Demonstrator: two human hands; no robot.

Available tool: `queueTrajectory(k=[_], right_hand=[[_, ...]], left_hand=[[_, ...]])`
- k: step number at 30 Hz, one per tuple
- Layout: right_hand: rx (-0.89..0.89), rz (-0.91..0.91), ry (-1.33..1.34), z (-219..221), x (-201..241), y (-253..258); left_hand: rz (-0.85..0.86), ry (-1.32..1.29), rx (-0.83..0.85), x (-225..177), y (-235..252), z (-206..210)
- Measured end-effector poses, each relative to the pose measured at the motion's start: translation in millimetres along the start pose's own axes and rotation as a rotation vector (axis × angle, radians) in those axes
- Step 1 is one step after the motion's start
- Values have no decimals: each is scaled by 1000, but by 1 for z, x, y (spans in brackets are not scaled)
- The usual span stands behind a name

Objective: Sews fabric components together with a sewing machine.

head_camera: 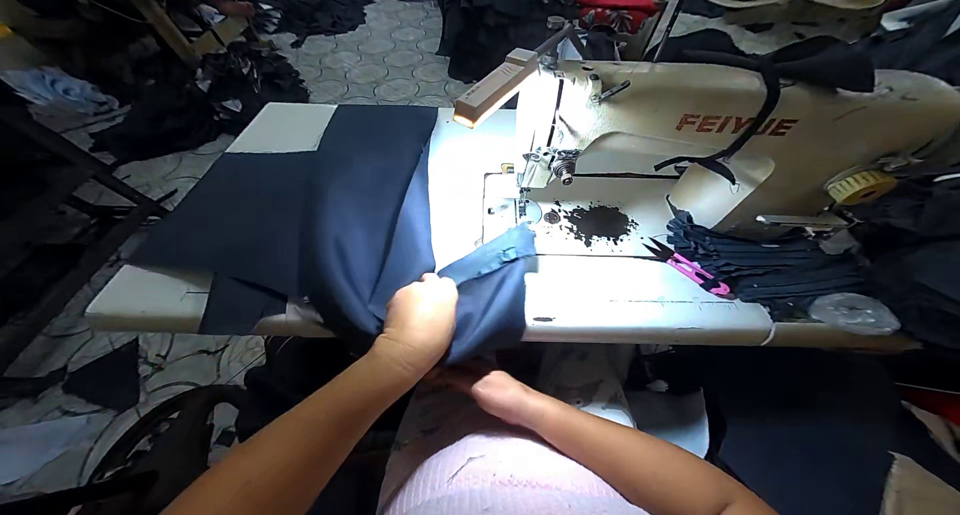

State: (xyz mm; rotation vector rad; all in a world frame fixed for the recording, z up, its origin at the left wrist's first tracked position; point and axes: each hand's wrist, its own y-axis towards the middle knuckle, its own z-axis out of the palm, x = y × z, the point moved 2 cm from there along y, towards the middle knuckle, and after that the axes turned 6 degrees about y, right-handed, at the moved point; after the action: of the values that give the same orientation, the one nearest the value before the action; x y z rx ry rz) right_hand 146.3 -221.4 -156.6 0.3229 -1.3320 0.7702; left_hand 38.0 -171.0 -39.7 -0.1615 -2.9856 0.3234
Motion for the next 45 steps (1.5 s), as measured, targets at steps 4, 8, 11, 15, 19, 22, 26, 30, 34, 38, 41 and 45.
queueTrajectory(k=[4, 8, 11, 15, 19, 22, 26, 30, 34, 38, 41, 45], right_hand=[[-112, 178, -198, -25, -13, -14], [-412, 127, 479, -31, -33, -5], [-437, 122, 487, -31, -25, -9], [-88, 259, -198, -49, 25, -67], [-245, -627, 225, -104, 70, -123], [-436, -707, 484, -103, 72, -133], [-599, -303, 523, -51, 23, -134], [-718, -137, 459, -49, 29, -130], [-791, -150, 274, -87, 54, -144], [-827, -169, 28, -117, 74, -151], [-810, -152, -93, -123, 89, -150], [-816, -301, -124, -126, 101, -153]], left_hand=[[251, -189, -470, -3, 15, 18], [447, -400, -734, -11, 47, 37], [446, -463, -706, -5, 57, 43], [205, -611, -520, 12, 26, 33], [192, -1501, -57, -4, -17, 12], [216, -1845, -22, -31, -19, 6], [325, -1464, -339, -29, 19, 2], [409, -570, -406, 14, 64, 13], [203, -169, -97, 27, 12, 5], [490, -149, 383, 28, -42, -8], [518, -387, -252, 20, -37, -5], [492, -374, -318, -8, -8, 19]])
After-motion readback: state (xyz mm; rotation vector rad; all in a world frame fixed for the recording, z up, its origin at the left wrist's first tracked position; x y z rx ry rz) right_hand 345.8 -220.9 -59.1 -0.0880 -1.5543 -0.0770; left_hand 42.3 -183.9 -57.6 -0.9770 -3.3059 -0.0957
